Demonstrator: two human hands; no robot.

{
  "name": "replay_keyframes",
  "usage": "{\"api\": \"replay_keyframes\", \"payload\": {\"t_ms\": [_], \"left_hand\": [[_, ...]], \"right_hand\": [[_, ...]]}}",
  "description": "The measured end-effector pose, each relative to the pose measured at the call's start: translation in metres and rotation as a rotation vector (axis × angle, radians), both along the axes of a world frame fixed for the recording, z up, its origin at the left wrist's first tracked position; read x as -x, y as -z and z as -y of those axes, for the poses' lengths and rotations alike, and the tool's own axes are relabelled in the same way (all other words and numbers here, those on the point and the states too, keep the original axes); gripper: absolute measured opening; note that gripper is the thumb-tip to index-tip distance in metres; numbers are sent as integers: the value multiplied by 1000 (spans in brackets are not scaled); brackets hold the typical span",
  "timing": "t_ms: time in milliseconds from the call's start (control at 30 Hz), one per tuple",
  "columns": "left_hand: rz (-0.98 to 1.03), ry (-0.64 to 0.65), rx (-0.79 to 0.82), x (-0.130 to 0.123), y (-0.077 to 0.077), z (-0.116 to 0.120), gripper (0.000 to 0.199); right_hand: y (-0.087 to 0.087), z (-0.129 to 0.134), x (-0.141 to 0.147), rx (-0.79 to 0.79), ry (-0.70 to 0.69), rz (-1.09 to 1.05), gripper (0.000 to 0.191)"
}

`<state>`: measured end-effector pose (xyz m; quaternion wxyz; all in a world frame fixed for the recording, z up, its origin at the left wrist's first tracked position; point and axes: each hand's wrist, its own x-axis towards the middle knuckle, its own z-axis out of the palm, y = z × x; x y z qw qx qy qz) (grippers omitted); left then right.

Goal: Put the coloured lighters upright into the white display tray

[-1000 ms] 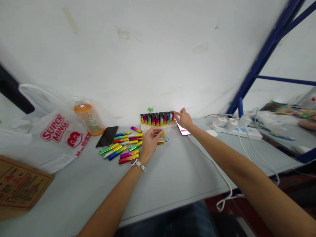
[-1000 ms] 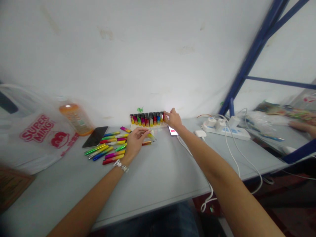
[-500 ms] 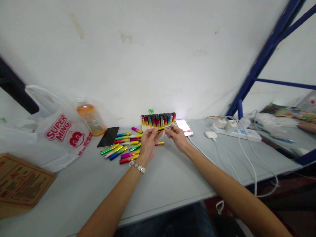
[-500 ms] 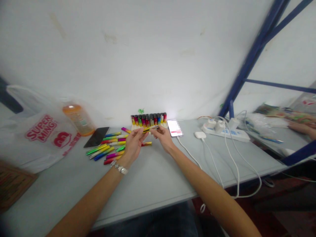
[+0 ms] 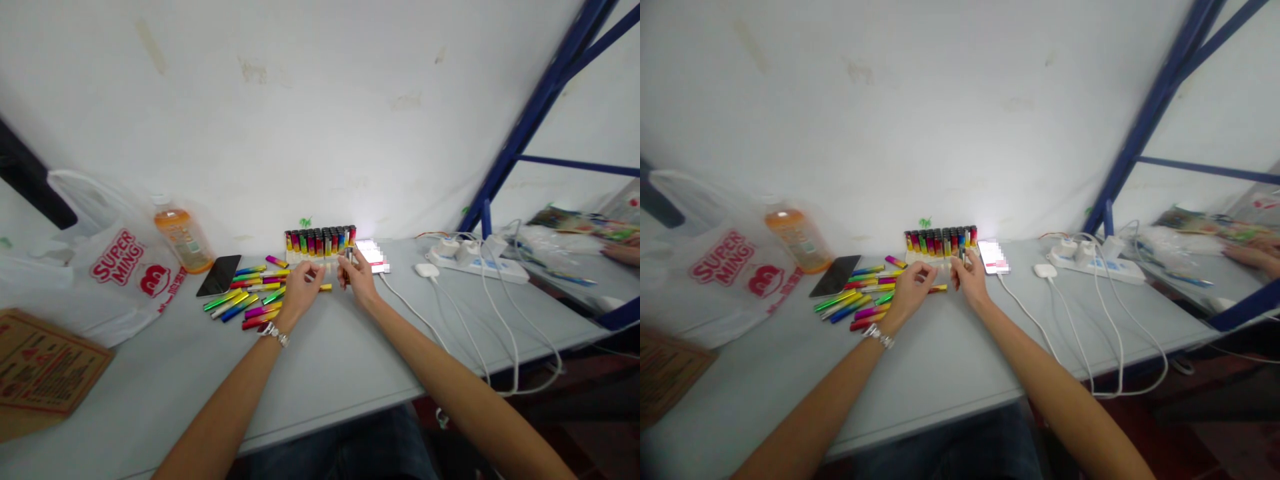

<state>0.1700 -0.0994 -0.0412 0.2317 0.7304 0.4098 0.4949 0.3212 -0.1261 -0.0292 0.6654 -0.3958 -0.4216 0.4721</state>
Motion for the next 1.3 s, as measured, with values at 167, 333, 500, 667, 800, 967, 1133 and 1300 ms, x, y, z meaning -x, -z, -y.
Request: {"api": "replay_keyframes", "payload": {"t_ms": [167,333,500,667,800,967,1133,1300], "left_hand": [[-320,87,-86,2,5,0,18],[-504,135,-113,2,7,4,15],[-537,155,-76,2,10,4,12],[-489,243,-44,-1,11,4,9],[-458,273,-36,-9,14,5,10],[-495,272,-57,-21,16,3,10],[-574,243,-85,-37,14,-6,17],[-543,214,-82,-47,19,-13,26]], "right_hand": [[1,4,-5,243,-221,-143,54],[1,1,-2,377,-34,-114,49],[1,0,1,384,26,-117,41],[1,4,1,362,-5,-149,43],[1,6,-3,329,-140,-216,55],[3,2,-3,343,-111,-187,55],[6,-2,0,342,20,-145,45],[5,0,-2,335,-6,-140,46]]}}
